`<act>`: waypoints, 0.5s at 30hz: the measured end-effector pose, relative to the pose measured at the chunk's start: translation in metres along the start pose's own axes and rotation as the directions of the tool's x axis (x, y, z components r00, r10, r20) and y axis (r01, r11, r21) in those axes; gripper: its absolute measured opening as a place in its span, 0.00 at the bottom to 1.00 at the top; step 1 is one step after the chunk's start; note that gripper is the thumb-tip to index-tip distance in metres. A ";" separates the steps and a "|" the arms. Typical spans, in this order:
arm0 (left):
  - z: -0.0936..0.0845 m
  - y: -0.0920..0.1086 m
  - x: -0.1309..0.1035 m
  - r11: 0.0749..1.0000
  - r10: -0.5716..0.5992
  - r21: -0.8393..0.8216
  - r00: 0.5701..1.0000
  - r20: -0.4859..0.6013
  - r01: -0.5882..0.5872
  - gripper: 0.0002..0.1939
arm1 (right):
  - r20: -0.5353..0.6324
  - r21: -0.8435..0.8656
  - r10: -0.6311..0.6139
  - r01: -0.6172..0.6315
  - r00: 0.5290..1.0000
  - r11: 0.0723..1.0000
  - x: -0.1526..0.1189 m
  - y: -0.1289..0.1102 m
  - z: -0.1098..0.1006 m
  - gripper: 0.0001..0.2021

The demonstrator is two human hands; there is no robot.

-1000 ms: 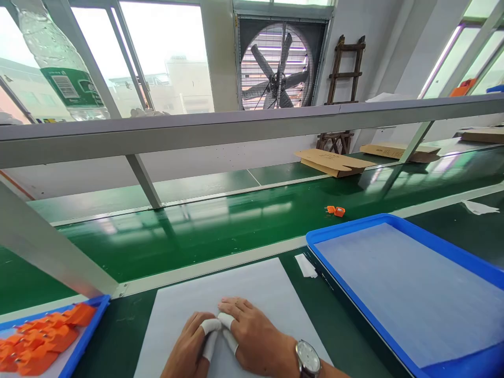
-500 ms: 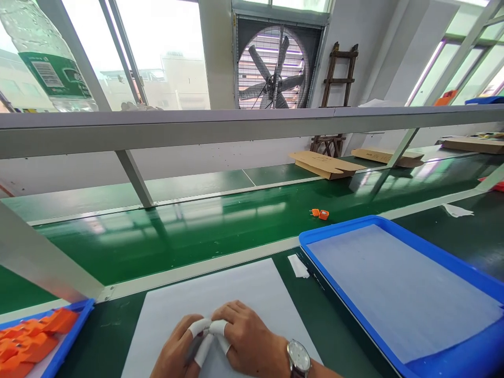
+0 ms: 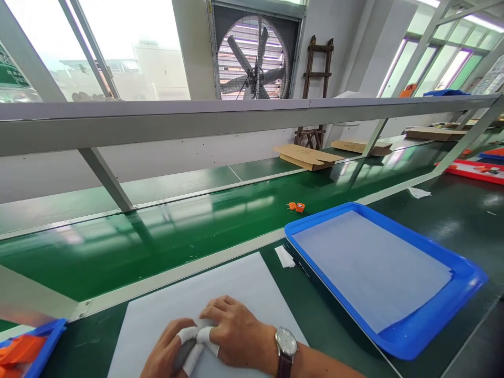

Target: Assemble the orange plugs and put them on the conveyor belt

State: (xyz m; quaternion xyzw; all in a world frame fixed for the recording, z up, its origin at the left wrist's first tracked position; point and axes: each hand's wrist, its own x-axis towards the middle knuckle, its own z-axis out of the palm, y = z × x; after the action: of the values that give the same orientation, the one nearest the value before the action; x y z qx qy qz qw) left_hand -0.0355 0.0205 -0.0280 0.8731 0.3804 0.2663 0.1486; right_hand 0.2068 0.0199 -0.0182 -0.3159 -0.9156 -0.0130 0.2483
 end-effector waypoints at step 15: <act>-0.017 0.036 0.010 0.994 -0.093 -0.055 0.993 0.071 0.097 0.30 | -0.001 0.017 0.020 -0.020 1.000 1.000 0.000 -0.016 -0.003 0.12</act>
State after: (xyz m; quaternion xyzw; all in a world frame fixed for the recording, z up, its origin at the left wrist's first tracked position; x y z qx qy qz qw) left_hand -0.0180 0.0049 0.0062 0.8579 0.4082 0.2401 0.1994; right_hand 0.1990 0.0068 -0.0130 -0.3227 -0.9124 -0.0030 0.2517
